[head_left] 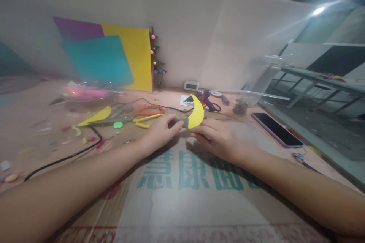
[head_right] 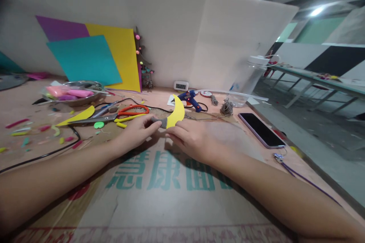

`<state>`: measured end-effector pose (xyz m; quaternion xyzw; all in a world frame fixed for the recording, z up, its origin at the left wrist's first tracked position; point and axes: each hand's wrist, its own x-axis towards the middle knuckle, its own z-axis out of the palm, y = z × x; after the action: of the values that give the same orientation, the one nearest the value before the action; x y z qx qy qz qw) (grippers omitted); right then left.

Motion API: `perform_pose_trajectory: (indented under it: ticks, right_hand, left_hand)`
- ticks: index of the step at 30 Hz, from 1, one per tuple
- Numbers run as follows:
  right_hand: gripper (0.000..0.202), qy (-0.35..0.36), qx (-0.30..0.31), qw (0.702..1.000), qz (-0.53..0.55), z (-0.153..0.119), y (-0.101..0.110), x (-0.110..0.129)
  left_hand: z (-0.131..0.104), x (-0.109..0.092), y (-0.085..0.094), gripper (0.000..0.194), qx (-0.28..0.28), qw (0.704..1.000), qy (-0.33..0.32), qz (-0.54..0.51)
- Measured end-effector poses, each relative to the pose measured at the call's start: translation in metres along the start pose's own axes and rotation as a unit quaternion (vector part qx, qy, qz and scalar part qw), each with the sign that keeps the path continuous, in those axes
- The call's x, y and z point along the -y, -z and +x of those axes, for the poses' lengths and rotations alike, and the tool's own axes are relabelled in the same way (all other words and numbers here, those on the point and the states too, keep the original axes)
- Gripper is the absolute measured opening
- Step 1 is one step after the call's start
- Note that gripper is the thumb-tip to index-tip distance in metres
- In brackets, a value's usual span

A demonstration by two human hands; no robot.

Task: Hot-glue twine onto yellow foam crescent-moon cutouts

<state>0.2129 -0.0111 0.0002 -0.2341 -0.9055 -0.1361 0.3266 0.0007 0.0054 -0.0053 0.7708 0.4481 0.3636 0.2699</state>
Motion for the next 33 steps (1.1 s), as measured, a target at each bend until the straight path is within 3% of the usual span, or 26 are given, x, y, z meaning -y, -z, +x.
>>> perform_pose_trajectory:
  ticks: [8,15,21,24,33]
  right_hand:
    - [0.016,0.036,0.05,0.998,0.012,0.001,-0.003,0.008]
    - [0.015,-0.025,-0.033,0.999,-0.036,0.014,0.011,-0.003]
    - [0.025,-0.039,0.033,0.992,-0.112,0.026,0.031,-0.008]
    - [0.027,-0.044,0.038,0.989,-0.135,0.028,0.037,-0.01]
    - [0.024,-0.044,0.037,0.99,-0.129,0.025,0.031,-0.019]
  left_hand:
    - [-0.002,-0.002,0.0,0.027,0.009,1.0,-0.003,-0.004]
    - [-0.003,-0.004,0.001,0.026,0.032,0.999,-0.004,0.018]
    - [-0.004,-0.003,0.001,0.024,0.038,0.999,-0.006,0.015]
    - [-0.005,-0.002,0.0,0.025,0.049,0.999,-0.004,0.005]
    - [-0.005,-0.002,-0.001,0.024,0.091,0.995,-0.018,-0.022]
